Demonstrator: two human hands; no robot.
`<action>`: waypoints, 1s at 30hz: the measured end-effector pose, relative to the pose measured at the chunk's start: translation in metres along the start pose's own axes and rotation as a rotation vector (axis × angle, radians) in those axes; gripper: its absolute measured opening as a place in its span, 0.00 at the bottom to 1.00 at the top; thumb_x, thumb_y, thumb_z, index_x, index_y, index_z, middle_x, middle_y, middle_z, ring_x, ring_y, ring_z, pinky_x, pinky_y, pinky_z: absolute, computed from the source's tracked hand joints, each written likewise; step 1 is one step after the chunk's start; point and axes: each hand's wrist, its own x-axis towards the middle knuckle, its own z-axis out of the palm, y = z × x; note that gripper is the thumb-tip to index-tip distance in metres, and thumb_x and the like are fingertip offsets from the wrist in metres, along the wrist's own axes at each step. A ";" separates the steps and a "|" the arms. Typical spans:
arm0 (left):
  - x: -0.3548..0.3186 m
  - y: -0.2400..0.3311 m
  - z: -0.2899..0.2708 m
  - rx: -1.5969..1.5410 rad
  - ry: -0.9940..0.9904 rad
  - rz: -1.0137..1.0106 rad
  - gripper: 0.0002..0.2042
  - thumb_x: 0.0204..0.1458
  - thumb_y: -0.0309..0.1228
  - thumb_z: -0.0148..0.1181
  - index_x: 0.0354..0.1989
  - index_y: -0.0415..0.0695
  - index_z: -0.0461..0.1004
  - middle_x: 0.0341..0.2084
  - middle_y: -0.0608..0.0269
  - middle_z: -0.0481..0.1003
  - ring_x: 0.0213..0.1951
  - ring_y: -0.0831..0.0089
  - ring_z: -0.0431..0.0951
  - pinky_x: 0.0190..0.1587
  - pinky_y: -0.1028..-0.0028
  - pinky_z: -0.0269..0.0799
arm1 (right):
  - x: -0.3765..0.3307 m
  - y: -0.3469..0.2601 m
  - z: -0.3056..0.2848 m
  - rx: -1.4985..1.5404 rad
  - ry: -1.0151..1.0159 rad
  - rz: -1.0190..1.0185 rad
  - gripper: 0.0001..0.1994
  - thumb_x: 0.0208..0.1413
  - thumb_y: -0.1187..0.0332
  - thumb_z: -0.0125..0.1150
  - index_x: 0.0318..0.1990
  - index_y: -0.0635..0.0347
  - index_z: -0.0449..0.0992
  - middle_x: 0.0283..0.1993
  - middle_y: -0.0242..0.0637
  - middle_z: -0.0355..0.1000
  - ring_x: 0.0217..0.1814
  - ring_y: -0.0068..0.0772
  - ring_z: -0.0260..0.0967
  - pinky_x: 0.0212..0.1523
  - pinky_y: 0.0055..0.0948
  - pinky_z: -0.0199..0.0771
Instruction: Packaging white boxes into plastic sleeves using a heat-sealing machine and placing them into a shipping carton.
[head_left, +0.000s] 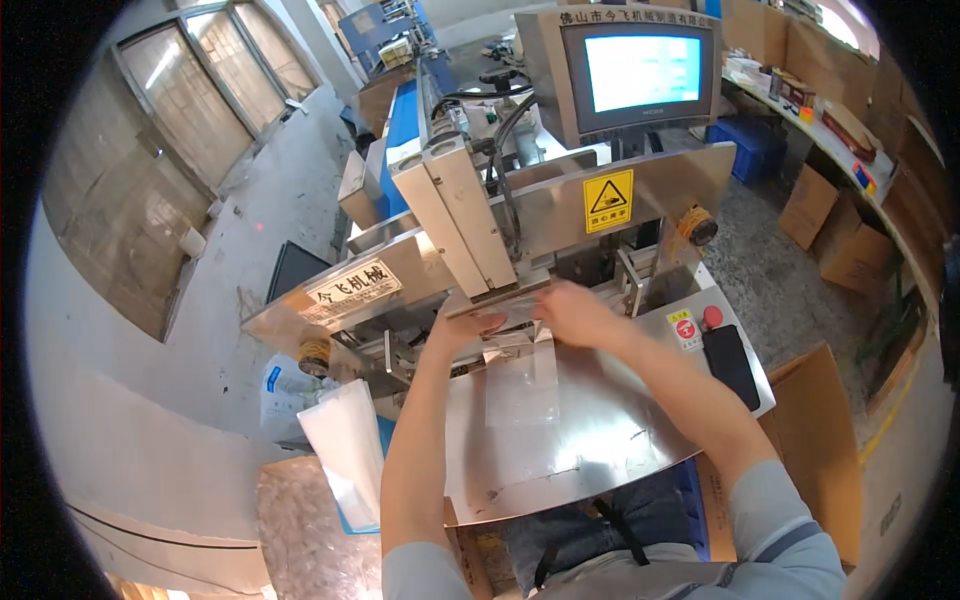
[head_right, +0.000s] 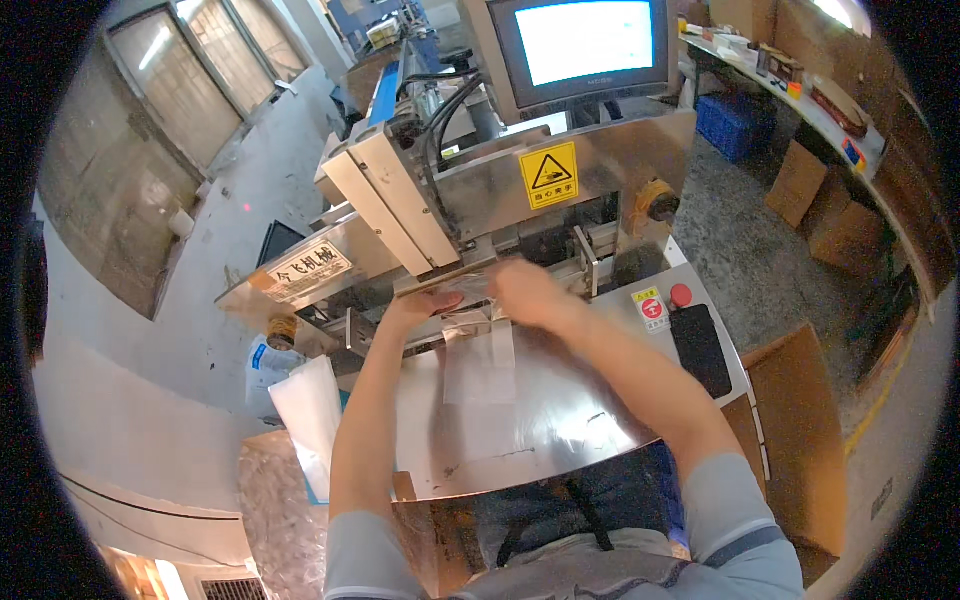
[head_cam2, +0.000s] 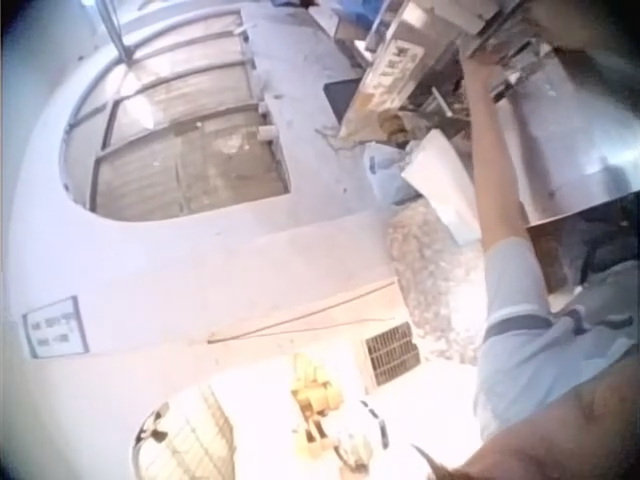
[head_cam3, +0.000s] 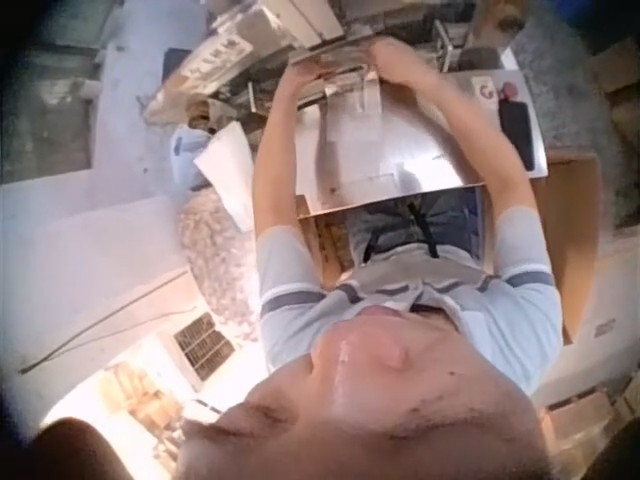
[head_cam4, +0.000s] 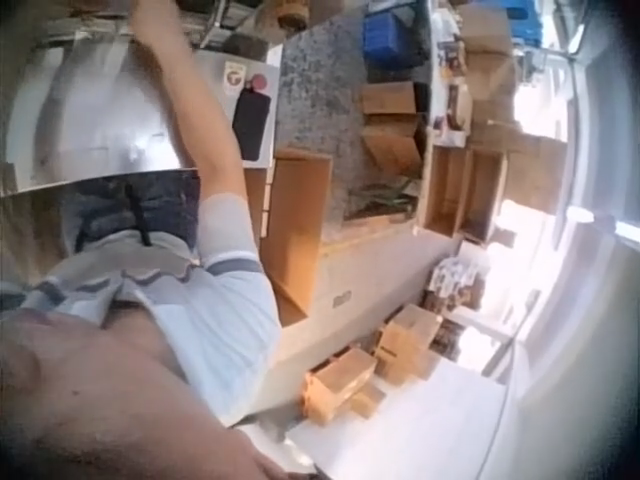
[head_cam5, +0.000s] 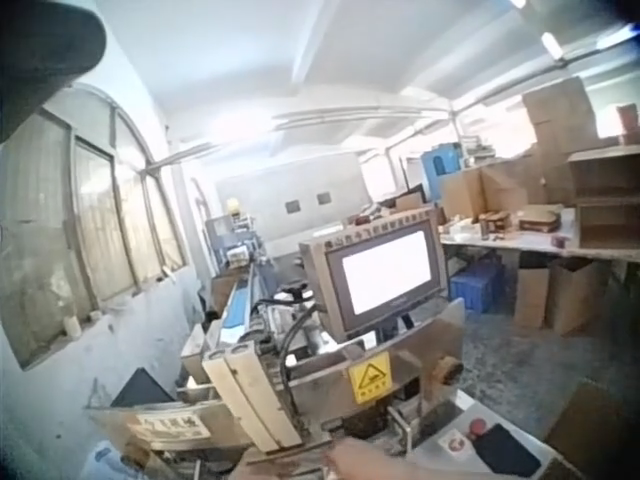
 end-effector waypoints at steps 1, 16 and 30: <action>0.000 0.015 0.027 0.076 0.111 0.028 0.17 0.45 0.28 0.74 0.44 0.40 0.79 0.40 0.60 0.82 0.42 0.68 0.81 0.44 0.68 0.76 | -0.012 0.006 0.017 -0.034 0.204 -0.091 0.17 0.59 0.66 0.57 0.53 0.62 0.73 0.54 0.50 0.74 0.59 0.53 0.70 0.58 0.48 0.69; -0.224 0.047 0.217 1.012 0.472 0.181 0.32 0.56 0.51 0.59 0.59 0.37 0.69 0.61 0.35 0.65 0.65 0.41 0.62 0.64 0.38 0.53 | -0.029 0.009 0.028 -0.060 0.185 -0.130 0.21 0.58 0.64 0.62 0.55 0.65 0.72 0.65 0.54 0.66 0.68 0.55 0.62 0.66 0.45 0.65; -0.228 0.046 0.221 0.951 0.481 0.246 0.25 0.54 0.44 0.63 0.52 0.37 0.74 0.53 0.45 0.73 0.59 0.48 0.69 0.63 0.41 0.57 | -0.032 -0.006 0.008 -0.086 0.315 -0.065 0.22 0.60 0.61 0.60 0.57 0.64 0.69 0.52 0.53 0.74 0.57 0.57 0.69 0.56 0.48 0.70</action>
